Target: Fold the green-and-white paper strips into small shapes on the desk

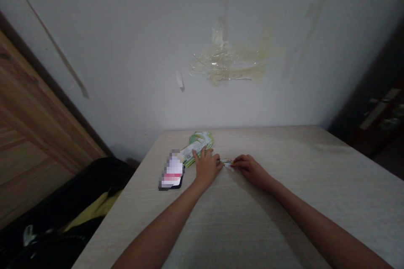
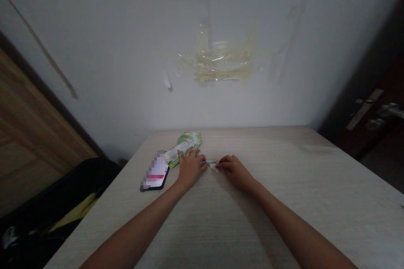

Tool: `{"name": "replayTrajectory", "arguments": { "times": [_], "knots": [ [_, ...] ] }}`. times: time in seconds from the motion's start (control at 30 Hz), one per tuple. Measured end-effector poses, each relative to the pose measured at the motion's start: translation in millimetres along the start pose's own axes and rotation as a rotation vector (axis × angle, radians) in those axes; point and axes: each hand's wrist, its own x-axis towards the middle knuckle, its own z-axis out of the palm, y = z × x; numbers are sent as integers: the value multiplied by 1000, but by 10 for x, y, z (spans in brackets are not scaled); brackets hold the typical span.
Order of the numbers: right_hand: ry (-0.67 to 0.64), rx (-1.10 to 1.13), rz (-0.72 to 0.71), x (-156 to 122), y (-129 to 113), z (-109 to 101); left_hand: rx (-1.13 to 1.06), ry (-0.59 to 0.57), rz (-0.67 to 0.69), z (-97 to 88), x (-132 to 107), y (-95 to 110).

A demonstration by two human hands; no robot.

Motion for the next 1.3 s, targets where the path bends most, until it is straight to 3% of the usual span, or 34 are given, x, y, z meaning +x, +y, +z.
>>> {"name": "replayTrajectory", "arguments": {
  "times": [0.33,0.77,1.3],
  "knots": [
    [8,-20,-8,7,-55,-12,58,-3,62,6,2,18],
    [18,-17,11,5,-40,2,74,-27,70,-12,-93,189],
    [95,50,75,9,-42,11,35,-26,93,57,-148,160]
  ]
}}
